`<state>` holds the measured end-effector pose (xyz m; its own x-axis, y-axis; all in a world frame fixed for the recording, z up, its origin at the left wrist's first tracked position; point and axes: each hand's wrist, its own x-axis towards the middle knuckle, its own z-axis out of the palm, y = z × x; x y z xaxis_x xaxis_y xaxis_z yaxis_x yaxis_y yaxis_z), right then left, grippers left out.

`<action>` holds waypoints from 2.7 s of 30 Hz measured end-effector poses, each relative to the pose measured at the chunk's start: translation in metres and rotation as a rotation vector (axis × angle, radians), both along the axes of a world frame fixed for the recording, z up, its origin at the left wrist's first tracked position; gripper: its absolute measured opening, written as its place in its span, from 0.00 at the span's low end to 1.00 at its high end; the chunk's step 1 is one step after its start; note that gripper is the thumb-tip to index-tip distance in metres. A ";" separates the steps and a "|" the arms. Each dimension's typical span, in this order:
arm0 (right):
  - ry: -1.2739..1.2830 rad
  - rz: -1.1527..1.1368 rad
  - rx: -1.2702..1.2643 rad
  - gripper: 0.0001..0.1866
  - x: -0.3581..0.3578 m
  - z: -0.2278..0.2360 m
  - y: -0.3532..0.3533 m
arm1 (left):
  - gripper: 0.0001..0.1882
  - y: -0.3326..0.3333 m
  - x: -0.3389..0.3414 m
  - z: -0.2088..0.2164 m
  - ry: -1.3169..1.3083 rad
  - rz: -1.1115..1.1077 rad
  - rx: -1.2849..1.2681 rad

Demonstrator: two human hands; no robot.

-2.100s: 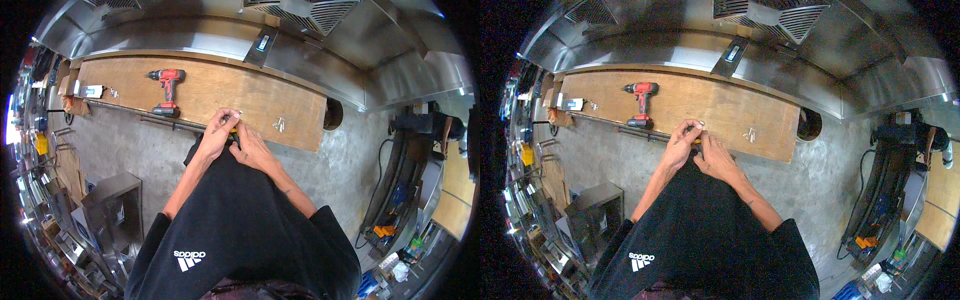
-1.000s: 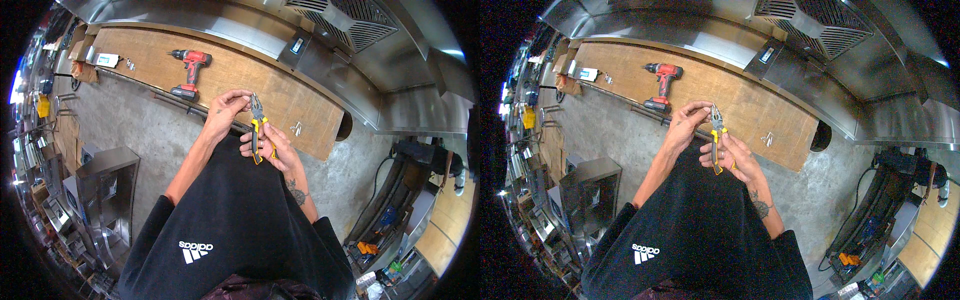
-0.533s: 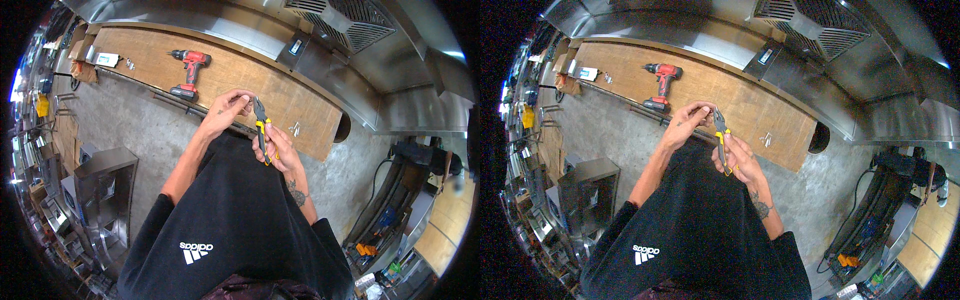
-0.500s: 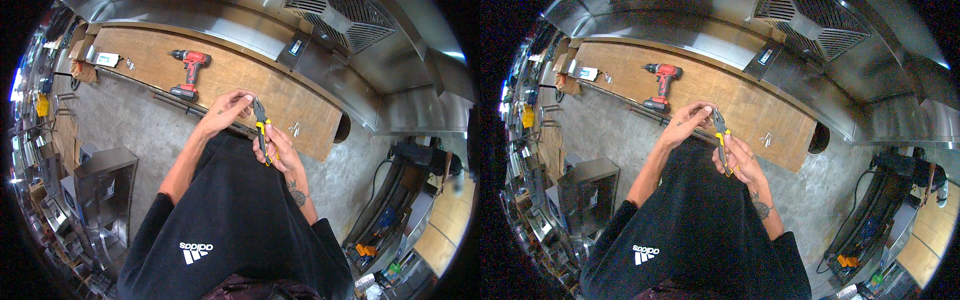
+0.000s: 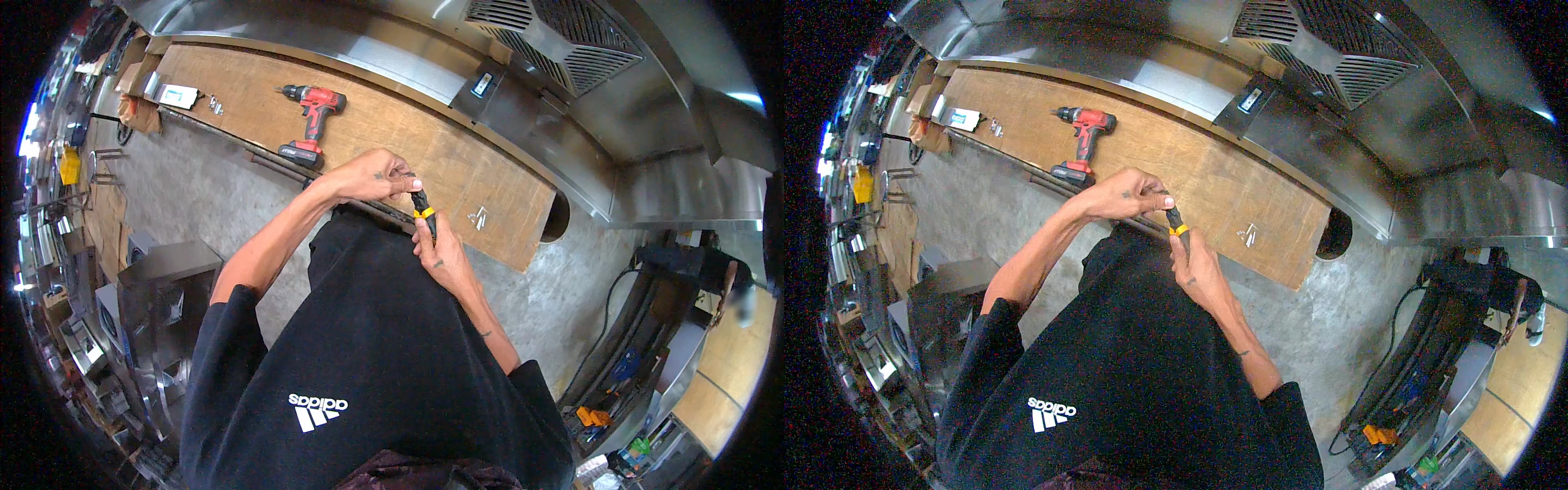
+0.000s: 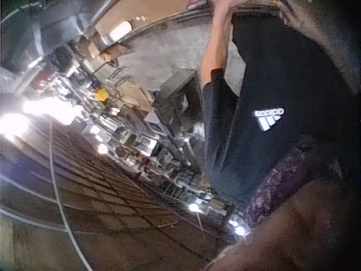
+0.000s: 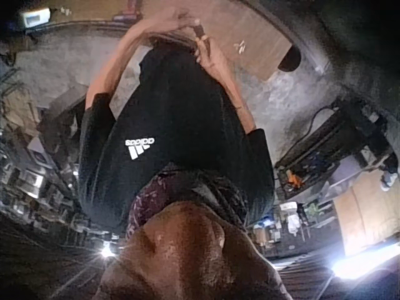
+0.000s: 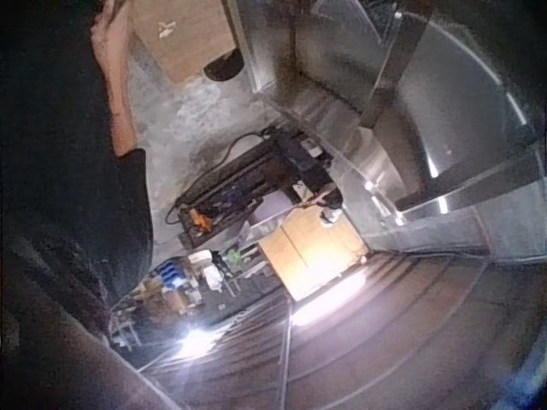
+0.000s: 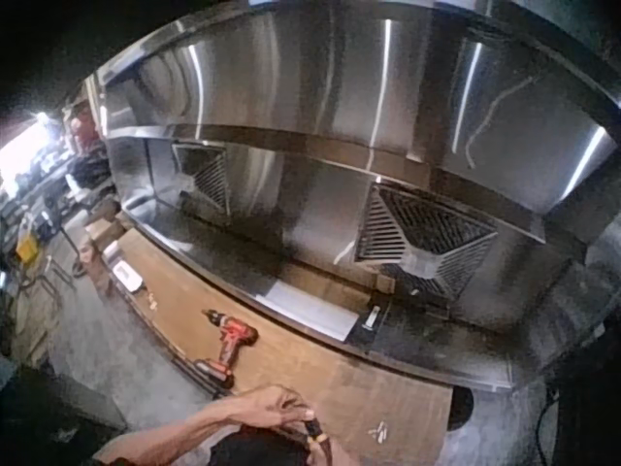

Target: The person uses pliers to bend small metal pieces, then uses a cordless drill to fasten screws into a stainless steel fixture mounted above a wooden workbench. The person repeatedly picks up screws, aligns them, and drives them into the fixture.

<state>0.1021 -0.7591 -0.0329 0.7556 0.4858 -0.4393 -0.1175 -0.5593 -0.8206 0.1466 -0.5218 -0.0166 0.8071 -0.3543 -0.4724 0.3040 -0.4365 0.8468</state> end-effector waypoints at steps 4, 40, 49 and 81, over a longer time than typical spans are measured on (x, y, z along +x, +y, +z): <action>0.365 -0.122 0.380 0.18 0.002 0.005 -0.007 | 0.22 0.005 0.003 -0.006 0.193 0.037 -0.275; 0.909 -0.323 1.077 0.18 0.021 -0.015 -0.007 | 0.13 -0.066 -0.016 -0.023 -0.061 1.004 -0.638; 0.932 -0.400 1.039 0.17 0.022 -0.006 -0.005 | 0.11 -0.065 -0.013 -0.034 -0.127 0.940 -0.546; 0.591 -0.308 0.639 0.19 0.016 -0.026 -0.015 | 0.24 -0.029 0.012 -0.035 0.142 0.202 -0.134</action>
<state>0.1176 -0.7742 -0.0593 0.6301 0.5835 -0.5123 -0.6838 0.1043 -0.7222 0.1590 -0.5506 -0.0514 0.7970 -0.2597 -0.5452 0.4930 -0.2416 0.8358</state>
